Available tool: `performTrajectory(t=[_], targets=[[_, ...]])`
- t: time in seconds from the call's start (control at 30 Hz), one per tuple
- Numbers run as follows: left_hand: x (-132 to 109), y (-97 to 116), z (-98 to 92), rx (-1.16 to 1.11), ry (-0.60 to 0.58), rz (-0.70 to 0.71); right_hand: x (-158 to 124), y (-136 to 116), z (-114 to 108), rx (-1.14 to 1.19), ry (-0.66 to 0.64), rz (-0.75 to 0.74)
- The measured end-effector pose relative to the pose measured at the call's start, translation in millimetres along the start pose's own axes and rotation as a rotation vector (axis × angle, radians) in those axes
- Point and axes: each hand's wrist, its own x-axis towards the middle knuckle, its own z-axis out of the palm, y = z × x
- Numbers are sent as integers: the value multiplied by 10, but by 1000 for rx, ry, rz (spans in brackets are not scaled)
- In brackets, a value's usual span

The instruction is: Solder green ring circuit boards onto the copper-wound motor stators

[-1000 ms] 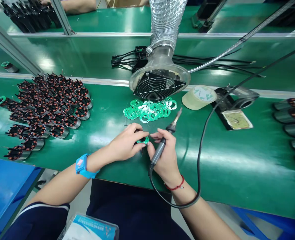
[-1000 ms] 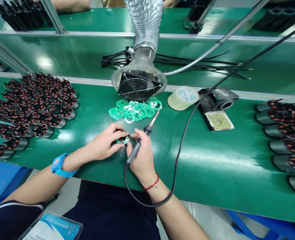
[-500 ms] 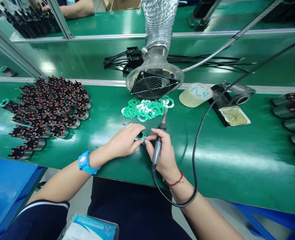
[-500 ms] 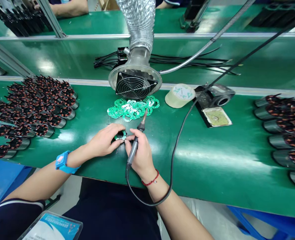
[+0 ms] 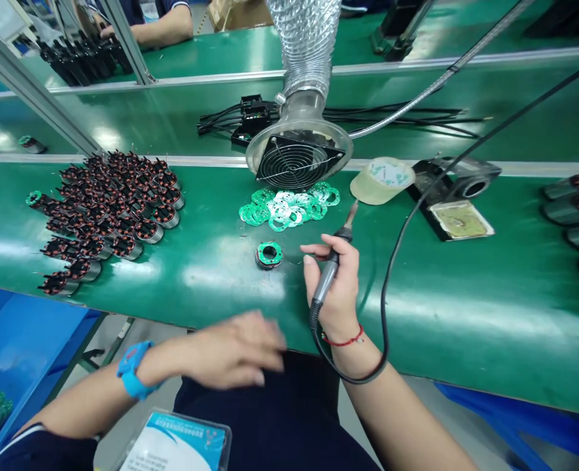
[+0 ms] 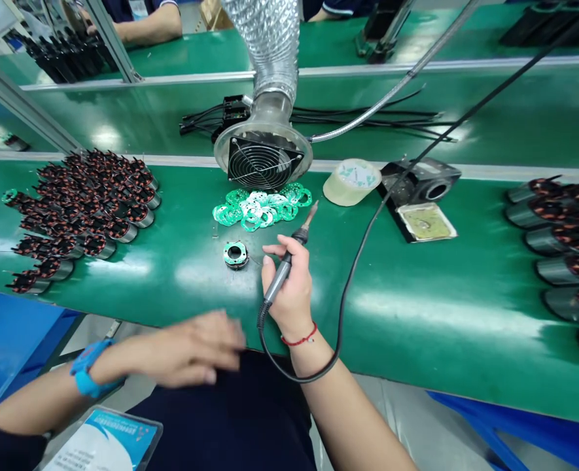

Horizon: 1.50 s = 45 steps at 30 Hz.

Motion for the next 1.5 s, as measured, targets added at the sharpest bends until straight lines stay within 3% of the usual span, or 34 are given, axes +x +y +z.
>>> performTrajectory(t=[0.03,0.07,0.1,0.2,0.27,0.47,0.53,0.7,0.83,0.97,1.3,1.5], targets=[[-35,68,76,-126,-65,70,2,-5,-2,11,15,-5],[-62,114,123,-197,-42,68,0,-8,-3,19,28,-10],[-80,135,141,-219,39,15,-4,-9,-2,24,34,-17],[-61,73,66,-45,436,-309,-20,-15,7,13,-19,-37],[23,-11,-19,87,557,-480,-5,-41,25,-28,-134,-59],[407,-133,-137,265,485,-612,259,-215,90,-192,-656,-262],[444,-153,-182,295,467,-617,339,-220,87,-221,-733,-284],[416,-256,-390,230,627,-531,313,-93,62,-242,-616,-274],[566,-375,-493,-218,633,-413,207,-75,43,-241,-519,-308],[711,-450,-489,-492,602,-447,153,-131,-17,-206,-451,-392],[658,-460,-464,-588,681,-506,144,-103,-22,-172,-395,-425],[680,-519,-440,-528,655,-561,60,-41,-102,30,-196,-219]])
